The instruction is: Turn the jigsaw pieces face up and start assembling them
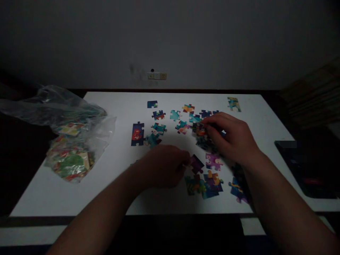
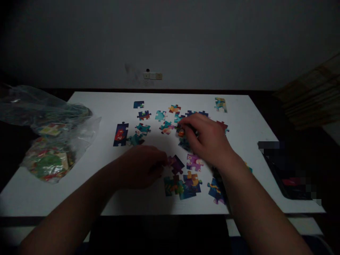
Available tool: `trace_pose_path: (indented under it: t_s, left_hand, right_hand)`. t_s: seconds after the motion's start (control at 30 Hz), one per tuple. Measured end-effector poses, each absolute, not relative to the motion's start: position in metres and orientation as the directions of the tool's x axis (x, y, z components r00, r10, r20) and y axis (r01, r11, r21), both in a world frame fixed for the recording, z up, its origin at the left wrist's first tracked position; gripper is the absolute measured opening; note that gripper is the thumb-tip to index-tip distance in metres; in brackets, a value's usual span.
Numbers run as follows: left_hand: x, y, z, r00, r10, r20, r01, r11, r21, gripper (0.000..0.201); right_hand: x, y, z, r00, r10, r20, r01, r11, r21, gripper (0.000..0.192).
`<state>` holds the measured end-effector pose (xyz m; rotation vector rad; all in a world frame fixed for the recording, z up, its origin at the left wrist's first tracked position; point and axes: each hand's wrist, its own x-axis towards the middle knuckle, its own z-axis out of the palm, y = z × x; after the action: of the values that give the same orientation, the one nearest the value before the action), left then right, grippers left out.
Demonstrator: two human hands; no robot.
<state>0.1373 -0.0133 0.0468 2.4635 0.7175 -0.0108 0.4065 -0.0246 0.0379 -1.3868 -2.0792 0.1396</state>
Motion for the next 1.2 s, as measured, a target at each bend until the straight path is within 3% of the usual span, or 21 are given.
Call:
trace_pose_path:
  t_s: [0.13, 0.23, 0.33, 0.43, 0.53, 0.6, 0.73, 0.8, 0.93, 1.0, 1.07, 1.2]
  left_hand:
    - [0.133, -0.001, 0.04, 0.825, 0.542, -0.161, 0.537, -0.663, 0.523, 0.016]
    - [0.132, 0.003, 0.034, 0.834, 0.54, -0.112, 0.514, -0.688, 0.512, 0.012]
    - [0.13, 0.004, 0.027, 0.822, 0.563, -0.085, 0.529, -0.701, 0.479, 0.006]
    - [0.132, 0.003, 0.022, 0.714, 0.7, 0.012, 0.612, -0.632, 0.475, 0.018]
    - [0.14, 0.001, 0.023, 0.579, 0.811, 0.09, 0.607, -0.502, 0.616, 0.045]
    - [0.145, 0.001, 0.025, 0.563, 0.823, 0.08, 0.563, -0.452, 0.691, 0.044]
    - [0.148, 0.007, 0.027, 0.521, 0.854, 0.006, 0.614, -0.379, 0.692, 0.035]
    - [0.148, 0.012, 0.025, 0.493, 0.869, -0.032, 0.67, -0.355, 0.652, 0.037]
    - [0.149, 0.014, 0.027, 0.445, 0.894, -0.056, 0.759, -0.342, 0.554, 0.063]
    - [0.151, 0.013, 0.032, 0.446, 0.892, -0.08, 0.802, -0.358, 0.478, 0.056]
    - [0.152, 0.011, 0.036, 0.459, 0.883, -0.102, 0.828, -0.383, 0.41, 0.048]
    - [0.15, 0.011, 0.038, 0.466, 0.882, -0.072, 0.844, -0.418, 0.336, 0.044]
  right_hand:
    - [0.424, -0.028, 0.051, -0.262, 0.865, 0.429, 0.845, 0.42, -0.331, 0.026]
    - [0.428, -0.03, 0.059, -0.159, 0.855, 0.494, 0.83, 0.387, -0.401, 0.022]
    - [0.421, -0.031, 0.059, -0.09, 0.876, 0.473, 0.778, 0.358, -0.516, 0.019]
    - [0.41, -0.029, 0.047, -0.19, 0.921, 0.341, 0.668, 0.376, -0.643, 0.021]
    - [0.398, -0.024, 0.036, -0.366, 0.895, 0.256, 0.477, 0.417, -0.774, 0.027]
    - [0.393, -0.021, 0.036, -0.424, 0.871, 0.249, 0.405, 0.428, -0.808, 0.029]
    - [0.4, -0.033, 0.066, -0.371, 0.879, 0.299, 0.55, 0.468, -0.692, 0.026]
    - [0.418, -0.055, 0.088, -0.24, 0.903, 0.357, 0.672, 0.42, -0.61, 0.024]
    - [0.467, -0.124, 0.107, 0.081, 0.875, 0.477, 0.798, 0.23, -0.557, 0.025]
    - [0.486, -0.161, 0.092, 0.141, 0.84, 0.524, 0.826, 0.192, -0.53, 0.026]
    - [0.493, -0.195, 0.065, 0.054, 0.835, 0.547, 0.828, 0.268, -0.492, 0.034]
    - [0.476, -0.245, 0.004, -0.115, 0.877, 0.467, 0.883, 0.305, -0.357, 0.053]
